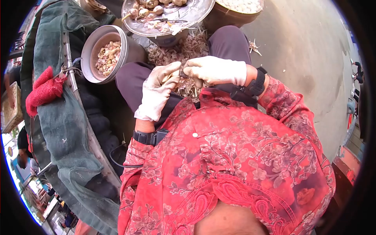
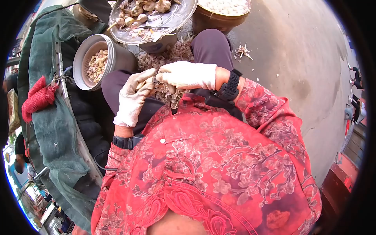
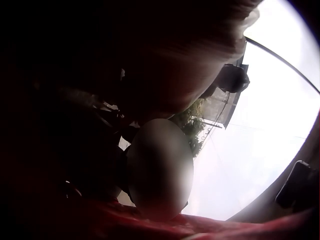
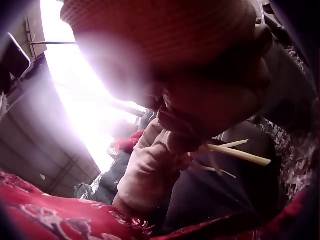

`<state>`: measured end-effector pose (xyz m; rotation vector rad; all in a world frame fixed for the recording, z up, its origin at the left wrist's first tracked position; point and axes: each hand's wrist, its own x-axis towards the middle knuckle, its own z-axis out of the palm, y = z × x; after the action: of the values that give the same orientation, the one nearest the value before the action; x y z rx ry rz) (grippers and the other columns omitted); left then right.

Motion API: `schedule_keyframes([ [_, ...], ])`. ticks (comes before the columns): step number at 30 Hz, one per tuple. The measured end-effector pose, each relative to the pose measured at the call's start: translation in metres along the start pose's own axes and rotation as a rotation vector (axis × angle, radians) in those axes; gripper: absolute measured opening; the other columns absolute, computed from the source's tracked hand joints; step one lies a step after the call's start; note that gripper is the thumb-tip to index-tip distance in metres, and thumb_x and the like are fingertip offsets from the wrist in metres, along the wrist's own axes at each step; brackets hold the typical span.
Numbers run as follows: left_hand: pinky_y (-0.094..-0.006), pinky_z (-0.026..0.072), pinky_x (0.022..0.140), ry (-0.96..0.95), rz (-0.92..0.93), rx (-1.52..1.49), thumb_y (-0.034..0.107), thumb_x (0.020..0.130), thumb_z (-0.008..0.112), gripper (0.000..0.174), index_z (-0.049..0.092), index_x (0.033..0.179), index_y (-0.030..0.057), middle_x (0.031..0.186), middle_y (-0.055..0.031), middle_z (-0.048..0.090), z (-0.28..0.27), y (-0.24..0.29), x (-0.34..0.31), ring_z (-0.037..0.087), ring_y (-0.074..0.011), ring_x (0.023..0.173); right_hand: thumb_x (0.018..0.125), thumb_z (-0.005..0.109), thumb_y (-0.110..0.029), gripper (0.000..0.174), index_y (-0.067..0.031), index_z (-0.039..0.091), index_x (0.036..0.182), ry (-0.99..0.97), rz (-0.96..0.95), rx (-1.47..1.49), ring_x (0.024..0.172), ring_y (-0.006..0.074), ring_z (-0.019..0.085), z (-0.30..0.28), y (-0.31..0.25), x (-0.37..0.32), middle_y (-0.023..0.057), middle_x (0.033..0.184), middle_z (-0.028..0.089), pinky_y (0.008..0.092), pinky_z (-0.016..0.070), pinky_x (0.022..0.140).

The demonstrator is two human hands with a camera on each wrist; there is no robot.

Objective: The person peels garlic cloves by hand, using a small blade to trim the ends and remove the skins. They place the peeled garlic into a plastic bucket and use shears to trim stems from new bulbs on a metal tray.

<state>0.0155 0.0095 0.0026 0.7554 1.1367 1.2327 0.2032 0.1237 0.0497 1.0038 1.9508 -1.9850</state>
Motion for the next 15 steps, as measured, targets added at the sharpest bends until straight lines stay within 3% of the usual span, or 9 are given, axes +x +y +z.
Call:
schedule_keyframes([
  [3, -0.0201, 0.0463, 0.072, -0.072, 0.082, 0.189, -0.009, 0.09, 0.057, 0.037, 0.057, 0.126, -0.0013, 0.103, -0.0002, 0.06, -0.005, -0.007, 0.002, 0.053, -0.0045, 0.08, 0.1, 0.047, -0.037, 0.036, -0.0034, 0.058, 0.106, 0.016, -0.015, -0.043, 0.065, 0.013, 0.055, 0.0, 0.0, -0.001, 0.0044, 0.074, 0.062, 0.0303, 0.0457, 0.06],
  [9, -0.0197, 0.0459, 0.071, -0.024, 0.01, 0.037, -0.008, 0.09, 0.057, 0.035, 0.058, 0.124, -0.0025, 0.102, -0.0017, 0.063, 0.005, 0.006, -0.004, 0.054, -0.0052, 0.079, 0.1, 0.048, -0.034, 0.032, -0.0042, 0.058, 0.105, -0.014, -0.022, 0.085, 0.061, 0.0108, 0.051, 0.0, 0.003, -0.002, 0.0011, 0.07, 0.057, 0.0268, 0.0426, 0.056],
  [11, -0.0196, 0.0479, 0.079, 0.016, -0.019, 0.035, -0.01, 0.088, 0.058, 0.037, 0.058, 0.124, -0.0017, 0.106, -0.0032, 0.063, 0.007, 0.007, -0.004, 0.058, -0.0064, 0.088, 0.1, 0.047, -0.029, 0.027, -0.0048, 0.058, 0.106, -0.033, -0.02, 0.155, 0.059, 0.009, 0.048, -0.001, 0.004, -0.002, -0.0003, 0.07, 0.055, 0.0242, 0.0398, 0.054],
  [15, -0.0197, 0.0482, 0.078, 0.037, -0.052, -0.011, -0.005, 0.09, 0.06, 0.035, 0.057, 0.125, -0.0018, 0.105, -0.0036, 0.064, 0.007, -0.001, -0.004, 0.058, -0.006, 0.085, 0.099, 0.047, -0.024, 0.023, -0.0047, 0.058, 0.107, -0.04, 0.002, 0.203, 0.058, 0.008, 0.046, 0.0, 0.005, -0.001, -0.0006, 0.071, 0.056, 0.0231, 0.0381, 0.053],
])
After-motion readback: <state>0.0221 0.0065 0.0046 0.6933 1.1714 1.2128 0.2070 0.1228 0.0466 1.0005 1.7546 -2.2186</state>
